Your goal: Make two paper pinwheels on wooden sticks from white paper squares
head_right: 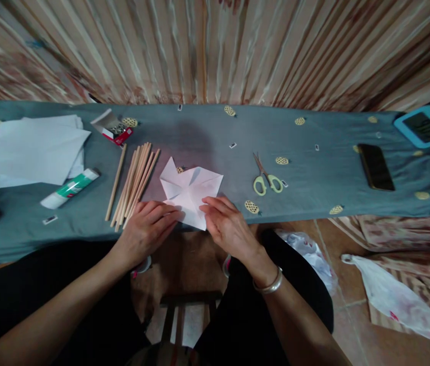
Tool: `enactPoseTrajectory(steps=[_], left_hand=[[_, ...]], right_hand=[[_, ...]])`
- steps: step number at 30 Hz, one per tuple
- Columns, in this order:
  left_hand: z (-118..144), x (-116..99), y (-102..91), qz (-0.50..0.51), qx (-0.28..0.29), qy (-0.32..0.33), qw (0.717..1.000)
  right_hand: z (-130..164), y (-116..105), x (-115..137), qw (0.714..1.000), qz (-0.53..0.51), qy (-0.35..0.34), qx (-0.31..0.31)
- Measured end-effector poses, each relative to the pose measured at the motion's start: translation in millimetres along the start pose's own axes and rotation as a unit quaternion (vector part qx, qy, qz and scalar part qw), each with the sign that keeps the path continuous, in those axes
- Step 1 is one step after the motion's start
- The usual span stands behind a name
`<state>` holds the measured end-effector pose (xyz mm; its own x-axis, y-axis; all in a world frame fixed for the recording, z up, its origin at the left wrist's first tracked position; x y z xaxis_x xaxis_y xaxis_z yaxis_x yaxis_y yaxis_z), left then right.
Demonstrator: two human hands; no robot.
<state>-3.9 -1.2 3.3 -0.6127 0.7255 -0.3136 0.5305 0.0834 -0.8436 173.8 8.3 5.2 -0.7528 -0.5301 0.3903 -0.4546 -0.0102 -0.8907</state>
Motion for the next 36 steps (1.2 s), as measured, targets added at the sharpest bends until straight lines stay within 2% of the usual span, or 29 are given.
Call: enactPoseTrajectory(steps=[5,12,20,23,28,36], left_hand=[[-4.5,-6.6,6.0,0.03,0.019,0.002,0.999],[-1.4,2.8,7.4,0.119,-0.005,-0.072,0.99],[-3.1,-3.4,3.6,0.104,0.011,-0.061,0.993],[-2.5,-6.0,3.0,0.082,0.007,-0.056,0.995],[-0.1,-10.3,5.6,0.082,0.033,-0.027,0.996],[0.7,-5.0,8.9,0.107,0.004,-0.048,0.993]], right_hand=[[0.2,-0.2,-2.2,1.0,0.0,0.004,0.012],[1.5,0.0,-8.1,0.993,-0.099,0.052,0.033],[-9.6,7.3,-11.2,0.973,-0.196,0.125,-0.018],[-16.2,10.7,-11.5,0.972,-0.19,0.135,-0.04],[-26.7,14.4,-6.7,0.979,-0.134,0.141,-0.061],[-33.6,16.4,2.7,0.988,-0.058,0.128,-0.071]])
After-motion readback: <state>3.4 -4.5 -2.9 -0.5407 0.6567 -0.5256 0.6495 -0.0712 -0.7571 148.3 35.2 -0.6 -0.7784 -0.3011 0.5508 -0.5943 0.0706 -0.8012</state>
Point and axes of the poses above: each hand's wrist, its own z-axis away from the middle knuckle, its own y-axis out of the palm, x = y × z, the point moved 5 cm from there along -z, towards the middle knuckle, and after that the axes turned 8 degrees about z, right-handed, at the moved point
